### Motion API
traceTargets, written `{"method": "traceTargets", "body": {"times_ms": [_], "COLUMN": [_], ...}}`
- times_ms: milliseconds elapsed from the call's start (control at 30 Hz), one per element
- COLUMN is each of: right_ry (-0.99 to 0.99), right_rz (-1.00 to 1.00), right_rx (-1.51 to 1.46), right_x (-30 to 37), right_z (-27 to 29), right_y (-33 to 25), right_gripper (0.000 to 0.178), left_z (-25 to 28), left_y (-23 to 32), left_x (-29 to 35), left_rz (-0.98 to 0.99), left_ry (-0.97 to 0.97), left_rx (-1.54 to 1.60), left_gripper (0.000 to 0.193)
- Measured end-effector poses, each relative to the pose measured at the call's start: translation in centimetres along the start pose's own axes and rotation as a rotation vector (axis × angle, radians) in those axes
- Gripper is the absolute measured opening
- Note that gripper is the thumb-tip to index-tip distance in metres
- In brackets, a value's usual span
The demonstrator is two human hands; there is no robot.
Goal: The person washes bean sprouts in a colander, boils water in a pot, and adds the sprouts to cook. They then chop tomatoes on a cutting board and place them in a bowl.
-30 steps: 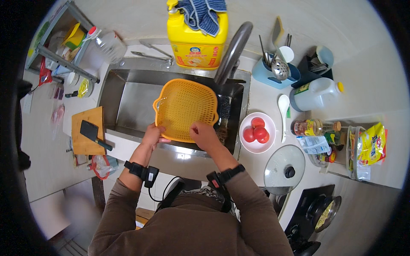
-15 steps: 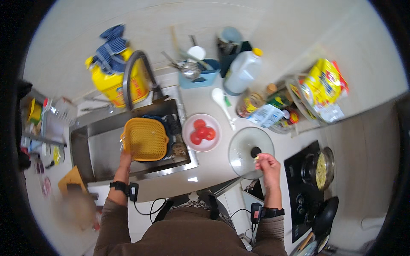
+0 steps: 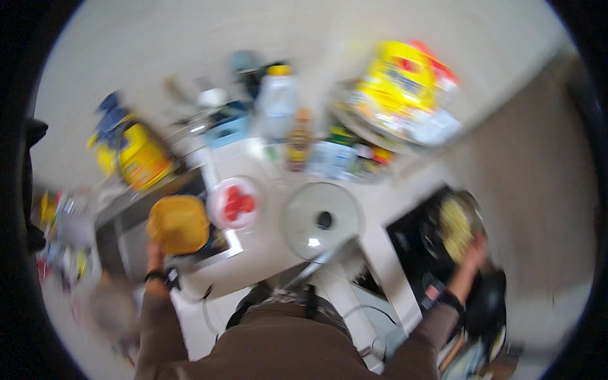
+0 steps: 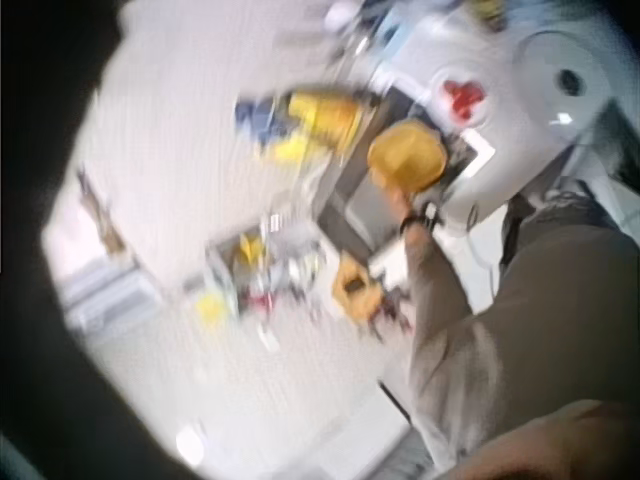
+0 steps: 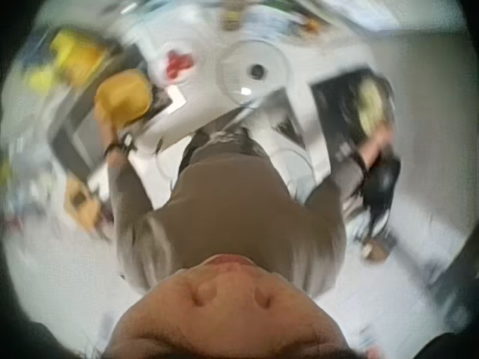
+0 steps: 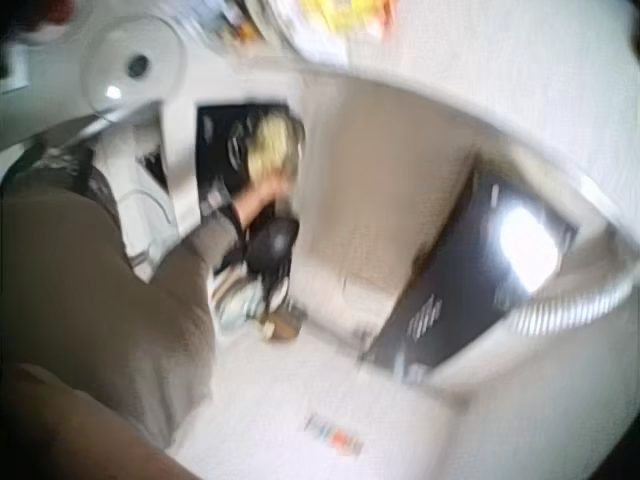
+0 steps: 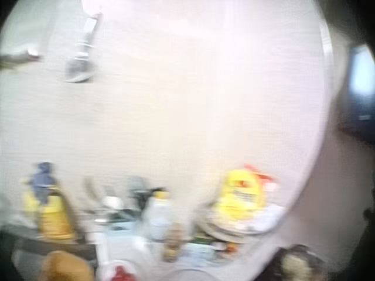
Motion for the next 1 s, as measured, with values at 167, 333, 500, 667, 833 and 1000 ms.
{"method": "traceTargets", "body": {"times_ms": [167,333,500,667,833,1000], "right_ry": [-0.142,-0.459,-0.801,-0.966,-1.086,-1.220], "right_rz": [0.733,0.756,0.730,0.752,0.809,0.807], "right_rx": [0.928,0.900,0.867,0.811,0.790,0.745], "right_x": [1.7,13.1,23.3,27.3,30.5,33.8], "right_z": [-4.0,-16.4,-26.9,-32.9,-36.6,-38.9], "right_y": [-4.0,-3.9,-3.2,-1.6,-0.3,0.6], "right_gripper": [0.044,0.035,0.026,0.022,0.021,0.023], "left_z": [-0.8,-0.8,-1.6,-1.7,2.5,5.3], "left_y": [2.3,5.6,4.6,3.8,0.7,2.0], "left_x": [4.2,5.4,5.5,7.1,6.8,2.1], "left_rz": [0.840,0.906,1.031,1.027,0.783,0.537], "left_ry": [0.094,0.164,0.074,-0.102,0.005,0.110], "left_rx": [1.115,1.367,1.338,1.479,0.925,0.767], "left_gripper": [0.023,0.023,0.021,0.018,0.024,0.040]}}
Point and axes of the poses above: each hand's wrist, its own x-axis away from the middle knuckle, its own z-axis out of the back of the hand, y = z × x, the point moved 4 cm from there along -x, towards the middle knuckle
